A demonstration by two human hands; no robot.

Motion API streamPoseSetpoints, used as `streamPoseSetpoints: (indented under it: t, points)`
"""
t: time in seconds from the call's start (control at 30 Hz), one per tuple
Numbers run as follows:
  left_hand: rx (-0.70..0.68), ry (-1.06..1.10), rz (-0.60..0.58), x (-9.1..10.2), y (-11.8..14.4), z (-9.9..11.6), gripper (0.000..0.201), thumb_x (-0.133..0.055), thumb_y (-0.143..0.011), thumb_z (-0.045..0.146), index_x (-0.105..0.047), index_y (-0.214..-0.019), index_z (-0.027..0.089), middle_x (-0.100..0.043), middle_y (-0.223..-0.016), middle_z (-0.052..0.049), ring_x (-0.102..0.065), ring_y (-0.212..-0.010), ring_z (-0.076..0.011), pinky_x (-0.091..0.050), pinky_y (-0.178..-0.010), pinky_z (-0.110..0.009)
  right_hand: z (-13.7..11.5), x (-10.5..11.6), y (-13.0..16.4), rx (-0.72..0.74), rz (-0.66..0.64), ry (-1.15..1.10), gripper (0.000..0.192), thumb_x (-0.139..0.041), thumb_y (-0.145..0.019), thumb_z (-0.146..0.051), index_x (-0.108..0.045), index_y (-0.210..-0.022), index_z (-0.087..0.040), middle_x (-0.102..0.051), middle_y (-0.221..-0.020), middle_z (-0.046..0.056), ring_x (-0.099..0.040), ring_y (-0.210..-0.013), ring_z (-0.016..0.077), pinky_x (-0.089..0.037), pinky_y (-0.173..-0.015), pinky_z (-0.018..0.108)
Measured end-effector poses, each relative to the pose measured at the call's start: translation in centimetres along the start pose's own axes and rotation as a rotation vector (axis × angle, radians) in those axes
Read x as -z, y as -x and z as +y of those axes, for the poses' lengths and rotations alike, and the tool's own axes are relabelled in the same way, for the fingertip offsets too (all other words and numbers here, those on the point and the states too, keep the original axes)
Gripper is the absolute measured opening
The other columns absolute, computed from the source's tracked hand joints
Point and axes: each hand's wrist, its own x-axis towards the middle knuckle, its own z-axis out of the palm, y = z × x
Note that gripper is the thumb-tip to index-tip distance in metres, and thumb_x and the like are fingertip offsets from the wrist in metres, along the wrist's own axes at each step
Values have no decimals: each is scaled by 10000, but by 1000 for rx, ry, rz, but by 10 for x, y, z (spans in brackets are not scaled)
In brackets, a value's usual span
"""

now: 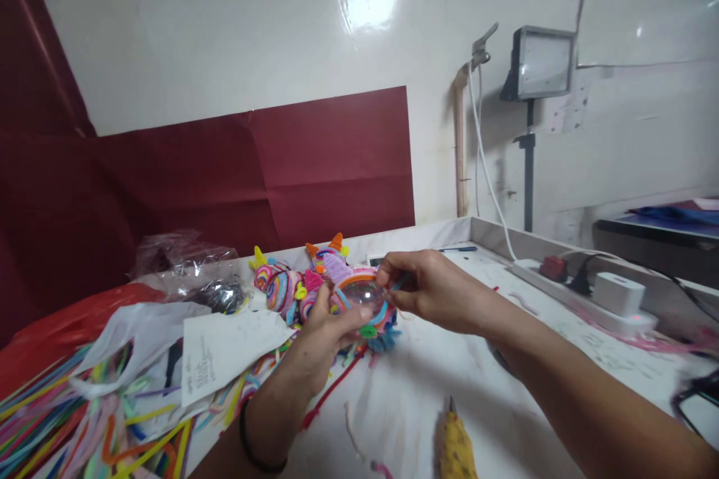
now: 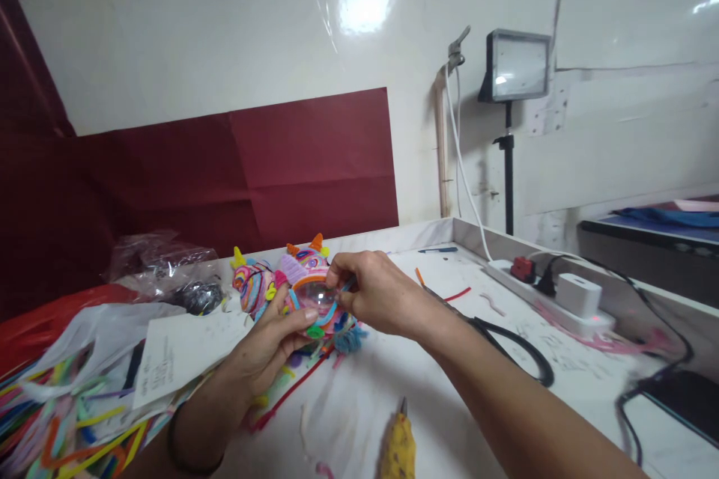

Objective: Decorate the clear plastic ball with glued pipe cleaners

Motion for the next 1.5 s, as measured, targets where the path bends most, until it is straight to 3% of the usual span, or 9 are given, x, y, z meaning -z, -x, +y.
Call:
streamPoseSetpoints:
  t: [0.1, 0.33, 0.47, 0.6, 0.83, 1.03, 1.37, 1.5]
  points:
    - [-3, -15, -4, -1, 1, 1, 977, -798, -720, 140, -249, -1525, 207, -737, -1056, -89, -722, -802, -178, -564, -690, -261, 1, -2, 0, 9, 14, -9, 197, -582, -729, -15, -652, -806, -182, -641, -652, -31, -581, -598, 120, -420, -562, 222]
    - [-83, -2, -95, 0, 1, 0, 950, -880, -618, 198, -398, -1436, 182, -756, -960, -71, -711, -769, -177, -567, -725, -279, -2, -4, 0, 19, 50, -23, 217, -576, -720, 6, -660, -801, -176, -651, -659, -28, -573, -594, 116, -424, -568, 227]
    - [-100, -27, -45, -1, 1, -3, 1030, -904, -582, 205, -355, -1453, 165, -762, -953, -88, -726, -776, -195, -573, -757, -310, -3, -5, -1, 17, 58, -24, 197, -594, -736, -12, -673, -814, -175, -659, -678, -18, -577, -603, 121, -426, -577, 234]
    - [-161, -72, -15, -3, 0, -4, 998, -924, -552, 229, -422, -1413, 189, -765, -942, -83, -741, -820, -238, -581, -784, -346, -3, -6, -3, 19, 70, -16, 204, -605, -724, -5, -671, -812, -177, -667, -697, -13, -589, -619, 125, -428, -585, 236]
    - [-195, -66, 27, -4, -3, -7, 1100, -933, -523, 236, -358, -1460, 219, -744, -1103, -119, -734, -949, -276, -582, -844, -378, -4, -8, -2, 18, 75, -26, 215, -600, -719, 15, -657, -793, -179, -629, -633, -41, -567, -569, 107, -409, -555, 220]
    - [-197, -76, 154, -5, -3, -10, 1092, -924, -513, 229, -378, -1459, 229, -711, -1186, -109, -712, -1027, -272, -574, -877, -362, -5, -10, -2, 21, 67, -24, 224, -591, -705, 22, -652, -778, -181, -642, -641, -41, -579, -573, 110, -412, -561, 221]
    - [-145, -121, 176, 2, -11, -20, 1265, -955, -494, 342, -239, -1533, 242, -683, -1222, -142, -702, -1026, -285, -570, -886, -407, -10, -11, -2, -27, 50, 12, 240, -600, -706, 42, -645, -786, -180, -635, -621, -55, -564, -554, 103, -399, -563, 214]
    - [-174, -89, 157, 5, -14, -23, 1184, -949, -513, 303, -308, -1507, 259, -693, -1205, -121, -712, -978, -263, -562, -886, -393, -11, -11, 0, -20, 56, 54, 236, -598, -709, 30, -640, -793, -186, -644, -643, -52, -567, -568, 104, -390, -579, 218]
